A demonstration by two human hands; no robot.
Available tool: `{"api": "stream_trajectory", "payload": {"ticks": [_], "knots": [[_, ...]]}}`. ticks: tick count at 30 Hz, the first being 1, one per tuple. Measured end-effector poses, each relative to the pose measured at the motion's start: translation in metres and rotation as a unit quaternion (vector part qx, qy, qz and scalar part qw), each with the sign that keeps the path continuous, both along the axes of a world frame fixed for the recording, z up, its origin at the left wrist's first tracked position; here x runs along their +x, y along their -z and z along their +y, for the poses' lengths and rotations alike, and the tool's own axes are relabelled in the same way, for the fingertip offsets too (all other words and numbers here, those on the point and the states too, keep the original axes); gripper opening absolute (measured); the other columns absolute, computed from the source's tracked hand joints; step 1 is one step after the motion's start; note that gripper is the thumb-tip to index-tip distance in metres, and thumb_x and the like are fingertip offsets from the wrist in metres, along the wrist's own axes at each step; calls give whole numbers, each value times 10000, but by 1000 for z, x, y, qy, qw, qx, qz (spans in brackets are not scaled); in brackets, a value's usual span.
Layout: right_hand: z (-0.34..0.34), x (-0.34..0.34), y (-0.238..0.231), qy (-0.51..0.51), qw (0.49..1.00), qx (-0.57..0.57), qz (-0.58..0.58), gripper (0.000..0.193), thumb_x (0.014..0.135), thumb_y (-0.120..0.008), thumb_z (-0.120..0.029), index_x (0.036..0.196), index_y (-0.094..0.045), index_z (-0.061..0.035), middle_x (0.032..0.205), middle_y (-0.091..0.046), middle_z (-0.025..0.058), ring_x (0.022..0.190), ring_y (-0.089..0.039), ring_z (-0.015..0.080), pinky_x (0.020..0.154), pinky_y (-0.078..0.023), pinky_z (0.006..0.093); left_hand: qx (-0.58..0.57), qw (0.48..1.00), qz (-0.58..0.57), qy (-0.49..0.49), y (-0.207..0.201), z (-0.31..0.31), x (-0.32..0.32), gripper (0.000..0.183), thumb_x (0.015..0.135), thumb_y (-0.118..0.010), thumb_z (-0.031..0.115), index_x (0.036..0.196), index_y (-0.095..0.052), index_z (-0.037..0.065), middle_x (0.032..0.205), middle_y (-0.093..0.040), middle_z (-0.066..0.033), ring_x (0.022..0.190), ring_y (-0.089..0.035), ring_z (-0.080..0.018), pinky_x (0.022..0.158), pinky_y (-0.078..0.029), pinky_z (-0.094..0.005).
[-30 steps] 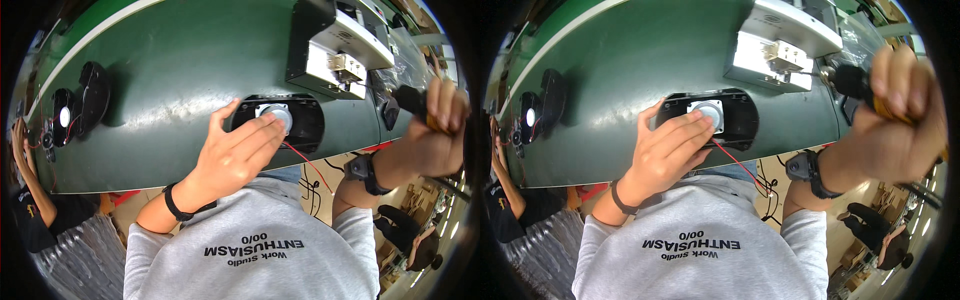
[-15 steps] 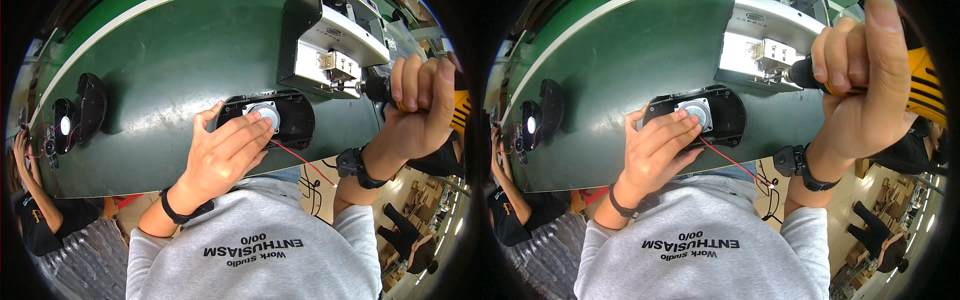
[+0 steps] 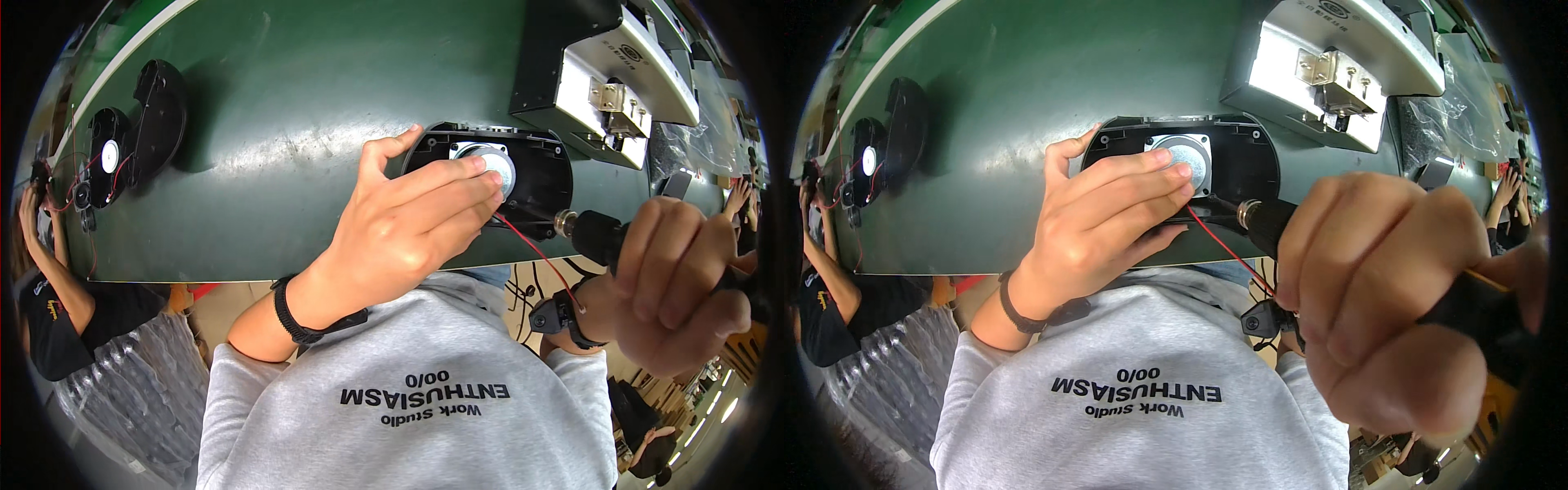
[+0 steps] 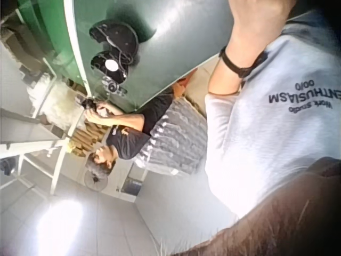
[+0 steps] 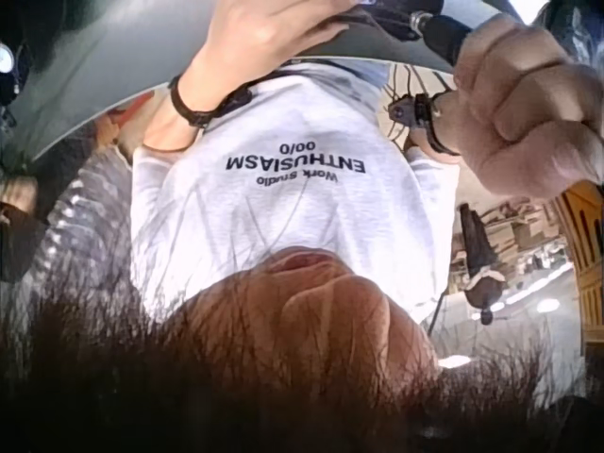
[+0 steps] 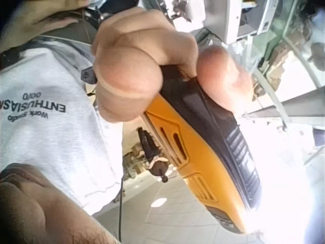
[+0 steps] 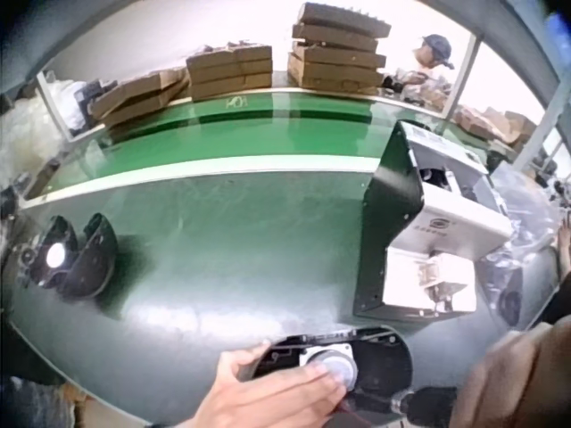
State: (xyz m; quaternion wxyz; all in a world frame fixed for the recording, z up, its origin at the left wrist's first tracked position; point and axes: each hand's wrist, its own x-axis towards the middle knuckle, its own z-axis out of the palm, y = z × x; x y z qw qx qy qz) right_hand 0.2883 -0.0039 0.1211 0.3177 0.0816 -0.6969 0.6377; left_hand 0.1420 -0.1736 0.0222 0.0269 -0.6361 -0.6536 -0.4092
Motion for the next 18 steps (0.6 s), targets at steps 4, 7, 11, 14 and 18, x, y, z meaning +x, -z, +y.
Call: {"api": "stream_trajectory", "payload": {"ticks": [4,7,11,14,18], "knots": [[3,-5,7,-26,999,21,-17,323,1106,-475,-299,1385,-491,-139,714,-487,-71,540,-457,16,500,-426,180,-2,1000,3,-2,0,0,-1,361,629,-892,157,974,-795,113,1095,-768,20,1099,-706,-142,974,-370,-430],[7,-2,17,-14,1000,8,5,318,1105,-475,-286,1398,-467,-162,683,-474,-71,508,-444,19,486,-418,183,-5,1000,5,-3,-1,0,-1,335,644,-886,158,964,-798,114,1088,-771,17,1099,-706,-137,975,-365,-429],[-5,-6,16,11,1000,-17,18,271,1102,-482,-266,1358,-479,-175,669,-474,-73,517,-453,22,480,-412,185,2,1000,8,-6,0,1,0,311,648,-882,157,945,-800,115,1071,-774,21,1081,-711,-128,957,-361,-419],[-17,-11,9,46,998,26,-37,190,1078,-517,-195,1267,-501,-204,665,-495,-63,493,-469,55,458,-424,196,10,1000,6,-13,3,0,1,299,650,-881,155,935,-800,117,1056,-775,26,1061,-717,-123,934,-359,-402],[-19,-17,11,36,999,14,-35,214,1055,-554,-169,1262,-509,-206,669,-530,-49,491,-498,63,438,-429,203,9,1000,-13,-17,4,1,1,287,658,-876,146,933,-798,120,1054,-773,37,1042,-721,-115,909,-356,-376]]}}
